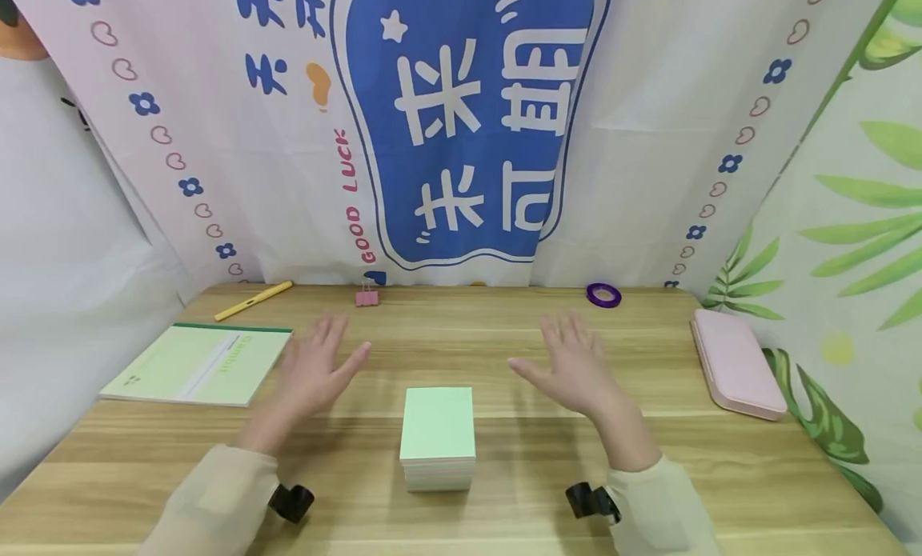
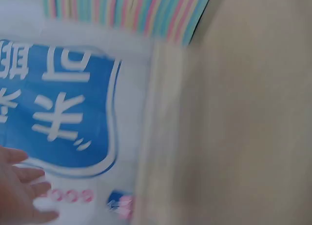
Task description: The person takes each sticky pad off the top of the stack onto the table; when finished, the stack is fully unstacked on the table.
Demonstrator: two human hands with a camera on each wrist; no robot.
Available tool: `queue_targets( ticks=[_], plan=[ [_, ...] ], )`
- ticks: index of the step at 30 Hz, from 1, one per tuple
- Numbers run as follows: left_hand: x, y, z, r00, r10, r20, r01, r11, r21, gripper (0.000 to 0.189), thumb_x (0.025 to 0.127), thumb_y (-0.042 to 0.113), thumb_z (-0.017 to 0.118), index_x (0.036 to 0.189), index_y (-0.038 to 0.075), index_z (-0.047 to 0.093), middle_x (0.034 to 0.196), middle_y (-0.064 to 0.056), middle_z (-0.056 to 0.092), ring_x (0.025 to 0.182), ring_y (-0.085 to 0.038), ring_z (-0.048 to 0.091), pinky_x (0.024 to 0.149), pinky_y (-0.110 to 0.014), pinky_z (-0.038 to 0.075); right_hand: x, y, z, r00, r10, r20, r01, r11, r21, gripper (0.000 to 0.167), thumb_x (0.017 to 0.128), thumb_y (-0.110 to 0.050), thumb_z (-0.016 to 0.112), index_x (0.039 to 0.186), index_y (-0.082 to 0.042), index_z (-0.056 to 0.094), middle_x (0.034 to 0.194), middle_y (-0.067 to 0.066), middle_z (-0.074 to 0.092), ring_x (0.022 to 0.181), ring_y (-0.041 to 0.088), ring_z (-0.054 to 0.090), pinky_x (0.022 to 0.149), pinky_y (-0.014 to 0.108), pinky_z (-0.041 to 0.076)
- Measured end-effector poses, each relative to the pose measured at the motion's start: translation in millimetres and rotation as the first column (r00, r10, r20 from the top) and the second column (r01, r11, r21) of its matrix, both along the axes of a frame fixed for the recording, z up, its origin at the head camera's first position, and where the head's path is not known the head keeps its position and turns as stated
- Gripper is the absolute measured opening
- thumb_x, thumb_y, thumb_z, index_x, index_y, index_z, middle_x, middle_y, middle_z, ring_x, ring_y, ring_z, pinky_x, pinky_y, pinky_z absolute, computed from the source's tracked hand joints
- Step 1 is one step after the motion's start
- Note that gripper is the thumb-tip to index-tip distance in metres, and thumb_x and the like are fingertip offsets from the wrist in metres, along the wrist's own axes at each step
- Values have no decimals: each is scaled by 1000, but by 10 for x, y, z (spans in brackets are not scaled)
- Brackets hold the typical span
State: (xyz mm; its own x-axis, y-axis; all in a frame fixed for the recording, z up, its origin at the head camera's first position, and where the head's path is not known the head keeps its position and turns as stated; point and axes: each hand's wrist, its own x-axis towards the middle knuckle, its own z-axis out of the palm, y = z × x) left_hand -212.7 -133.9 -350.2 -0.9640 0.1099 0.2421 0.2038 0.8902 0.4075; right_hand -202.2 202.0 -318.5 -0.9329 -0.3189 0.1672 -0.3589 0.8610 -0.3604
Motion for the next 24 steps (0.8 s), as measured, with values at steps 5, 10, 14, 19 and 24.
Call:
queue_targets(
  ticks=[5, 10, 14, 19, 24],
  plan=[
    [162, 149, -168, 972, -236, 13, 193, 824, 532, 63, 88, 46, 36, 136, 8, 21, 137, -15, 23, 120, -38, 22, 94, -52, 21, 143, -251, -86, 966, 260, 4, -241, 899, -367, 71, 83, -34, 55, 138, -12, 17, 140, 10, 18, 124, 30, 16, 96, 51, 16],
    [344, 291, -337, 878, -477, -21, 341, 595, 728, 70, 86, 49, 39, 138, 10, 12, 139, -13, 17, 121, -40, 18, 94, -52, 19, 200, -475, -319, 861, 508, -9, -418, 697, -582, 80, 77, -38, 61, 138, -12, 16, 139, 9, 22, 123, 28, 21, 96, 48, 19],
    [410, 352, -416, 815, -576, -68, 426, 516, 743, 80, 80, 55, 44, 138, 9, 12, 139, -12, 18, 123, -34, 18, 96, -49, 18, 202, -514, -462, 819, 573, -9, -456, 642, -616, 90, 72, -45, 63, 138, -8, 13, 139, 11, 19, 124, 27, 19, 95, 50, 19],
    [462, 380, -522, 766, -643, 15, 447, 549, 706, 95, 72, 51, 59, 138, 8, 7, 138, -12, 21, 123, -24, 21, 98, -44, 20, 230, -527, -519, 817, 571, 85, -411, 679, -608, 96, 66, -32, 73, 138, -12, 13, 138, 11, 20, 123, 27, 20, 94, 53, 20],
    [499, 438, -637, 750, -648, 131, 432, 631, 644, 106, 62, 32, 76, 138, 17, 3, 132, -7, 29, 117, -22, 30, 95, -48, 21, 262, -546, -526, 825, 547, 146, -380, 726, -573, 95, 63, -26, 75, 136, -20, 15, 137, 9, 20, 119, 31, 25, 90, 55, 25]
  ],
)
